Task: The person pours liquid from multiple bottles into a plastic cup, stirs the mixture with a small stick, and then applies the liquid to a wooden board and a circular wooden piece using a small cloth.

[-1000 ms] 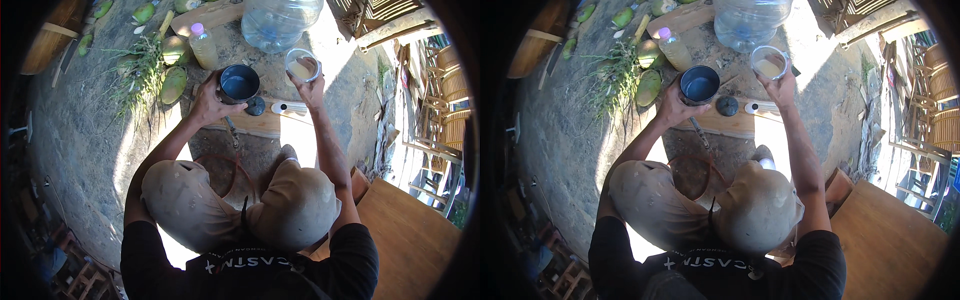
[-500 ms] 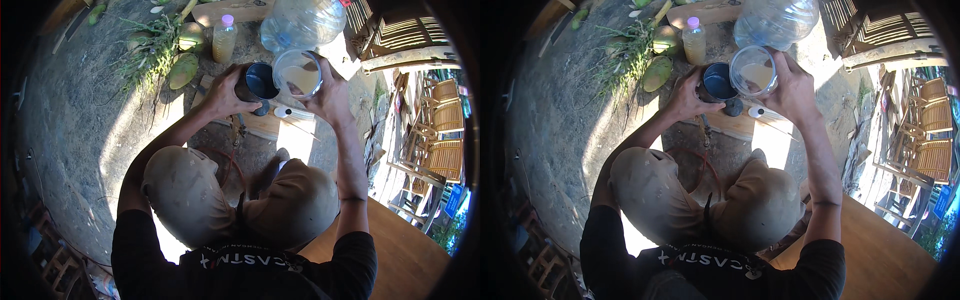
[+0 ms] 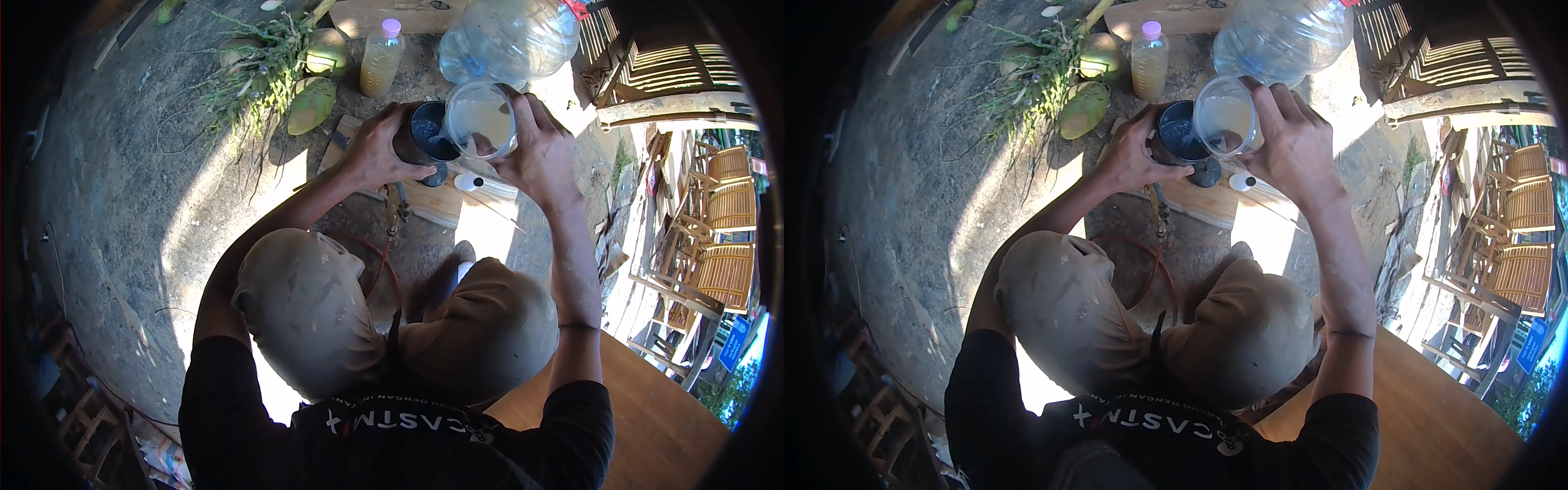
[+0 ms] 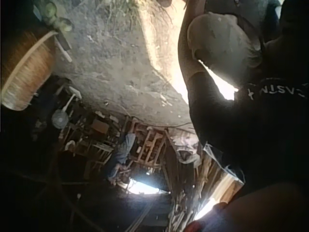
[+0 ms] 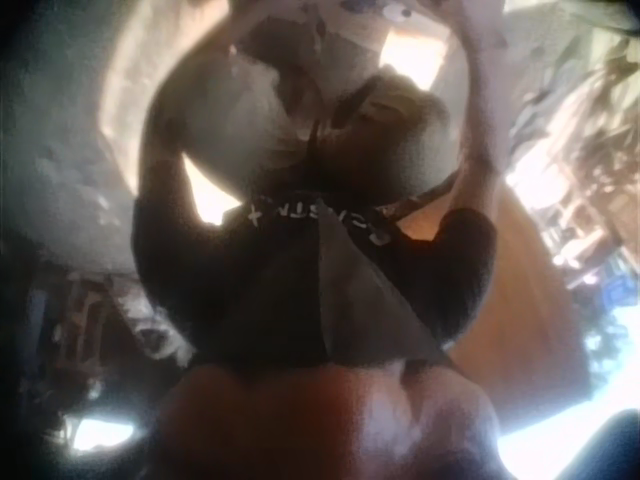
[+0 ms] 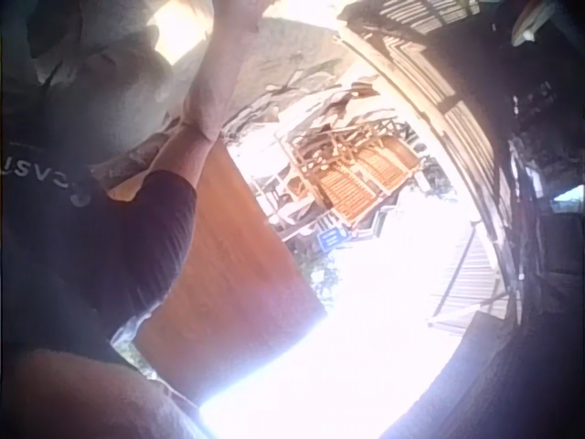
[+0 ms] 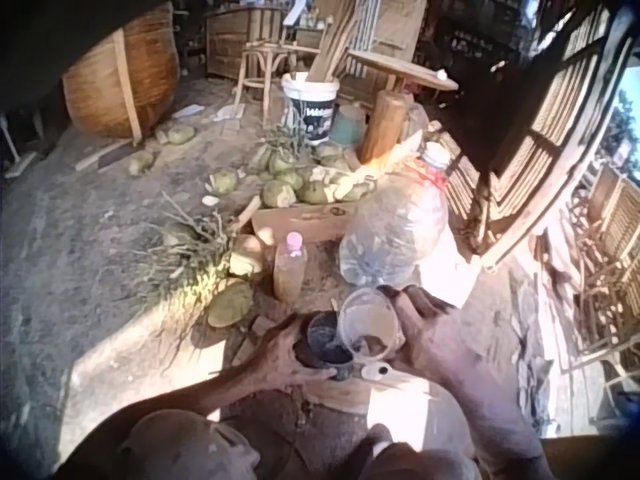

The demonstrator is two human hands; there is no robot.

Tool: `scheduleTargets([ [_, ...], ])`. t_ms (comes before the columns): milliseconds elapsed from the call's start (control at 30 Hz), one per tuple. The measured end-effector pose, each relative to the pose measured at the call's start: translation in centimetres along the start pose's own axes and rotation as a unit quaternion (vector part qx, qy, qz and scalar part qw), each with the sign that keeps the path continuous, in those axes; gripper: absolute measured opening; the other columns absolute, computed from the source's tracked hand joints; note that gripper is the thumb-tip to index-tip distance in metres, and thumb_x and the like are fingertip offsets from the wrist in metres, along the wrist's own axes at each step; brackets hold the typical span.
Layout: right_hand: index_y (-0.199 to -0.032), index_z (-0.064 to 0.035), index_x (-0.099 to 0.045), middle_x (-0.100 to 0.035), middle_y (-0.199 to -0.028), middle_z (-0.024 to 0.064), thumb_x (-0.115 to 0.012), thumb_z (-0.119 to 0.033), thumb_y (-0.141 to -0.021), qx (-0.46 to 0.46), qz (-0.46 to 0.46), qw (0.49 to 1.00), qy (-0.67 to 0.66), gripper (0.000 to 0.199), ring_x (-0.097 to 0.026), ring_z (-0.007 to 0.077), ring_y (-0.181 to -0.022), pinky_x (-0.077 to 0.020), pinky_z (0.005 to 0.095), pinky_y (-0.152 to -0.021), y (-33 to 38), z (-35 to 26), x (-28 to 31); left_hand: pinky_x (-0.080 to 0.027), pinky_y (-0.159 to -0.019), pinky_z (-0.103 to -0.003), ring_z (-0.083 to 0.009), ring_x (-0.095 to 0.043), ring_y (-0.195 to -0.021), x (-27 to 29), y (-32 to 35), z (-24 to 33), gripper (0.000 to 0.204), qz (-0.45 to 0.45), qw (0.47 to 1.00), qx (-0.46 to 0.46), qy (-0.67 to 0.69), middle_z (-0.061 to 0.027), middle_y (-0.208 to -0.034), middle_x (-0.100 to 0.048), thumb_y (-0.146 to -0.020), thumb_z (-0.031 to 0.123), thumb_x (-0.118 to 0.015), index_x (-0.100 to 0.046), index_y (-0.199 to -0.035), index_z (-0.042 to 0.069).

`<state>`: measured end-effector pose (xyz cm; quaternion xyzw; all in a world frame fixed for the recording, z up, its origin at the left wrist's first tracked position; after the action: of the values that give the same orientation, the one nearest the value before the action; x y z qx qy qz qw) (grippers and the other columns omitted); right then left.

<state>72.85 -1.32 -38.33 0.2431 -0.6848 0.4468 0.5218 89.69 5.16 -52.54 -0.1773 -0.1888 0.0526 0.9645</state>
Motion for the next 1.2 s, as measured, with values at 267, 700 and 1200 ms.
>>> scheduleTargets([
  [267, -0.137, -0.0086, -0.061, -0.068, -0.1, 0.0093, -0.085, -0.031, -0.083, 0.005, 0.004, 1.0, 0.013, 0.063, -0.074, 0.0301, -0.089, -0.0619, 0.0417, -0.079, 0.3, -0.2, -0.1, -0.055, -0.105, -0.046, -0.0357, -0.069, -0.118, -0.7, 0.1, -0.6, 0.097, -0.017, 1.0, 0.008, -0.012, -0.0199, -0.13, -0.066, -0.065, 0.035, -0.098, -0.054, -0.144, 0.002],
  [700, -0.144, -0.0066, -0.052, -0.075, -0.113, 0.0124, -0.097, -0.018, -0.074, -0.172, 0.004, 0.902, -0.395, 0.084, -0.075, 0.0252, -0.109, -0.0604, 0.0384, -0.095, 2.1, 5.0, -7.2, -0.057, -0.103, -0.04, -0.0266, -0.071, -0.119, -0.8, 1.5, -2.9, 0.091, -0.008, 0.993, 0.063, 0.102, -0.0167, -0.129, -0.07, -0.068, 0.029, -0.099, -0.056, -0.142, 0.0],
  [1200, -0.149, -0.0067, -0.043, -0.062, -0.142, 0.0143, -0.1, -0.022, -0.075, -0.346, 0.123, 0.785, -0.499, 0.094, -0.062, 0.0252, -0.129, -0.0525, 0.037, -0.11, -0.8, 12.4, -29.1, -0.058, -0.098, -0.037, -0.0209, -0.072, -0.11, 6.4, 10.8, -3.7, 0.075, 0.066, 0.979, 0.159, 0.106, -0.0132, -0.12, -0.072, -0.074, 0.014, -0.096, -0.058, -0.136, -0.002],
])
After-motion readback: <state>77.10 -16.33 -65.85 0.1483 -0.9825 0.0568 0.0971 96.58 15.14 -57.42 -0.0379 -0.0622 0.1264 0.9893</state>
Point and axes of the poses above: each hand's wrist, its own y-axis away from the middle knuckle, its own x-axis out of the back of the hand, z = x × y, the point moved 8 cm from there along -y, towards the middle knuckle
